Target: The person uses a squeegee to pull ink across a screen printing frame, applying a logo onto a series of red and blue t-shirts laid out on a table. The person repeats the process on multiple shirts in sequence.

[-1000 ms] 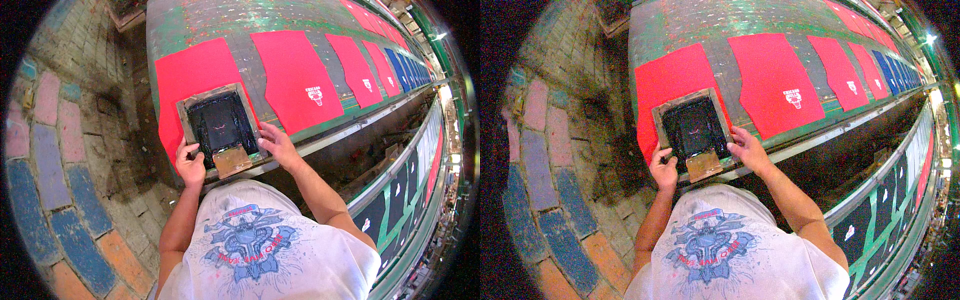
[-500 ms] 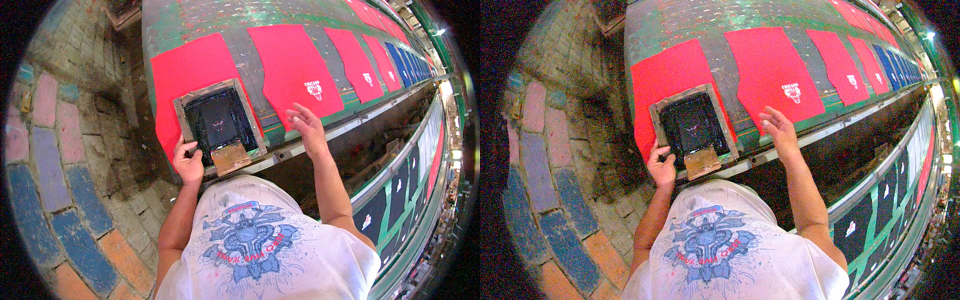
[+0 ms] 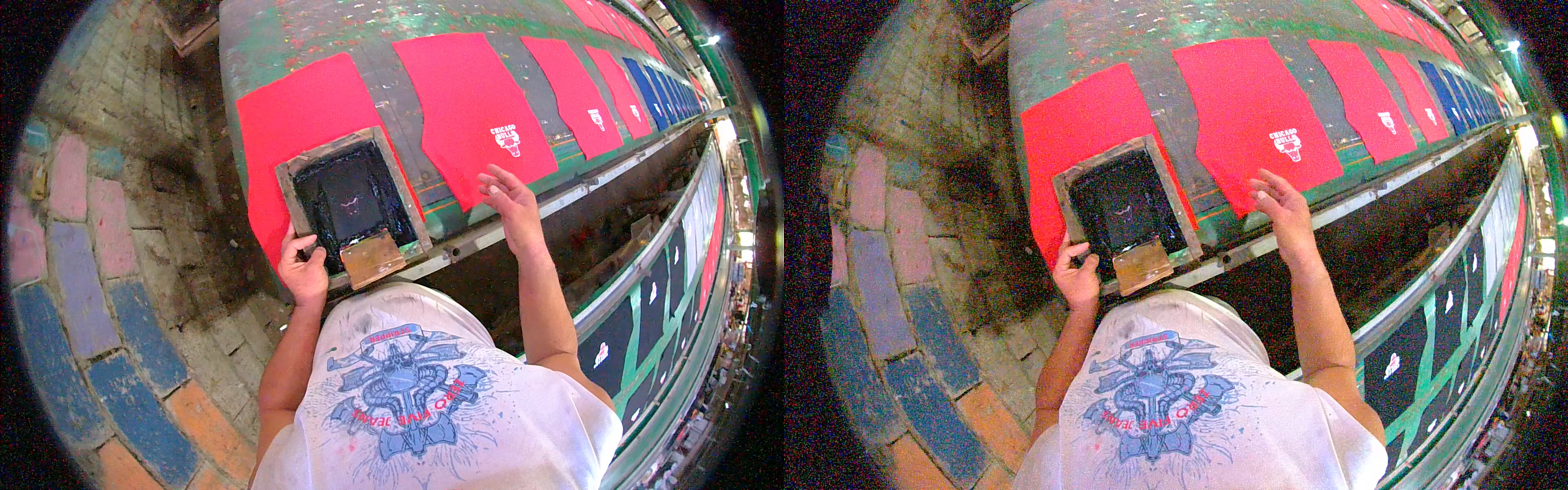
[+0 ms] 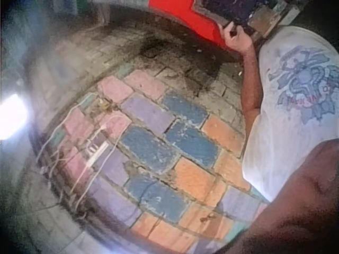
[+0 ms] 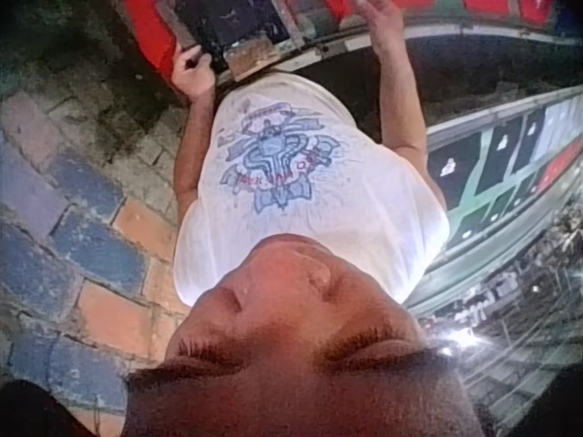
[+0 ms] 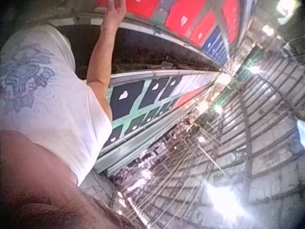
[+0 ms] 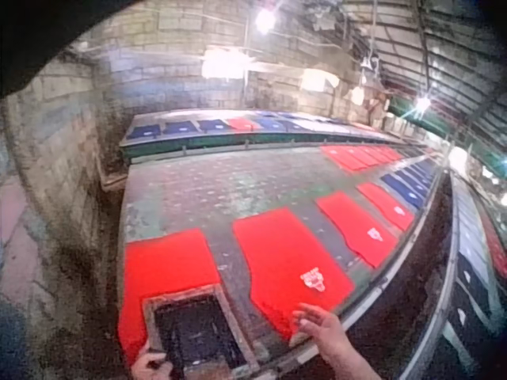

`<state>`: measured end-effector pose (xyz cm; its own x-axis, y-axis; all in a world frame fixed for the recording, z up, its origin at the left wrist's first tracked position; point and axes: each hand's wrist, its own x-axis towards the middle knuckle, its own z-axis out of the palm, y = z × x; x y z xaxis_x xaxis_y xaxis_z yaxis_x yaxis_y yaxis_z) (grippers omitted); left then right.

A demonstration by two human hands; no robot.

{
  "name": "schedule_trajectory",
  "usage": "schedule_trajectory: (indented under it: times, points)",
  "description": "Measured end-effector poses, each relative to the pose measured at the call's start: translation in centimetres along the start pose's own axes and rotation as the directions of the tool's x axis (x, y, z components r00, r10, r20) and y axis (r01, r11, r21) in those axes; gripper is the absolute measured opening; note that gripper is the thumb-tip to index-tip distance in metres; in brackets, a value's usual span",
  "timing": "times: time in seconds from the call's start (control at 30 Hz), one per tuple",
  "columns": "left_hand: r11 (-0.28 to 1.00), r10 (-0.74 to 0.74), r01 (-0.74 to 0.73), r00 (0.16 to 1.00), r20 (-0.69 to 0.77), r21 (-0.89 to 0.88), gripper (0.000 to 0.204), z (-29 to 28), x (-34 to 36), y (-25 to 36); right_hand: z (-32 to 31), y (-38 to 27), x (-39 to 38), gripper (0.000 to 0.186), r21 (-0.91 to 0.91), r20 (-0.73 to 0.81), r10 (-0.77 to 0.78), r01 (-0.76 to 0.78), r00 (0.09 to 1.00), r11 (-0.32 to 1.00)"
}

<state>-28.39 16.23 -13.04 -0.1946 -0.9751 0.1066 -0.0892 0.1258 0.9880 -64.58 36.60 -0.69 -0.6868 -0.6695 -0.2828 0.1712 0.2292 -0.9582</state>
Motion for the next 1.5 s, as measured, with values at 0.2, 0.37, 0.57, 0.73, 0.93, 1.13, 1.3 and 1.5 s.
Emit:
schedule_trajectory:
  times: [0.2, 0.37, 0.57, 0.73, 0.93, 1.13, 1.3, 1.5]
  points:
    - [1.000, 0.000, 0.000, 1.000, 0.003, 0.009, 0.032, -0.1, -0.1, 0.2, -0.4, 0.9, -0.5, 0.056, 0.001, -0.031, 0.024, -0.024, 0.999, 1.000]
    - [1.000, -0.016, 0.017, 0.999, 0.036, -0.009, 0.030, 0.0, 0.0, 0.7, 0.3, 1.5, -1.3, 0.051, -0.139, -0.028, -0.081, 0.076, 0.996, 0.987]
    - [0.999, -0.036, 0.036, 0.999, 0.026, 0.016, 0.030, -0.3, -0.2, 0.9, 1.5, 0.4, -2.4, 0.037, -0.434, 0.130, -0.326, 0.350, 0.936, 0.830]
    - [0.995, -0.037, 0.035, 0.999, 0.019, 0.097, 0.027, -0.5, -0.1, 0.9, 4.2, -0.5, -2.4, 0.025, -0.361, 0.455, -0.560, 0.718, 0.692, 0.594]
    - [0.997, -0.082, 0.082, 0.996, 0.024, -0.011, 0.025, -0.4, -0.3, 1.6, 10.8, 0.7, -2.1, 0.037, -0.102, 0.839, -0.449, 0.900, 0.307, 0.423]
    - [0.989, -0.060, 0.055, 0.998, 0.031, 0.135, 0.033, 0.0, -0.3, 2.7, 14.9, 0.4, -2.0, 0.043, -0.207, 0.912, -0.330, 0.968, 0.243, 0.140]
    - [0.990, -0.139, 0.139, 0.990, -0.017, 0.031, 0.055, 0.3, -0.3, 3.0, 15.6, -2.2, 0.6, 0.037, -0.234, 0.954, -0.132, 0.942, 0.270, 0.240]
    - [0.995, -0.074, 0.076, 0.997, 0.036, -0.067, 0.067, 0.1, 1.3, 3.2, 18.8, -3.9, 7.6, 0.034, -0.254, 0.933, -0.164, 0.909, 0.320, 0.331]
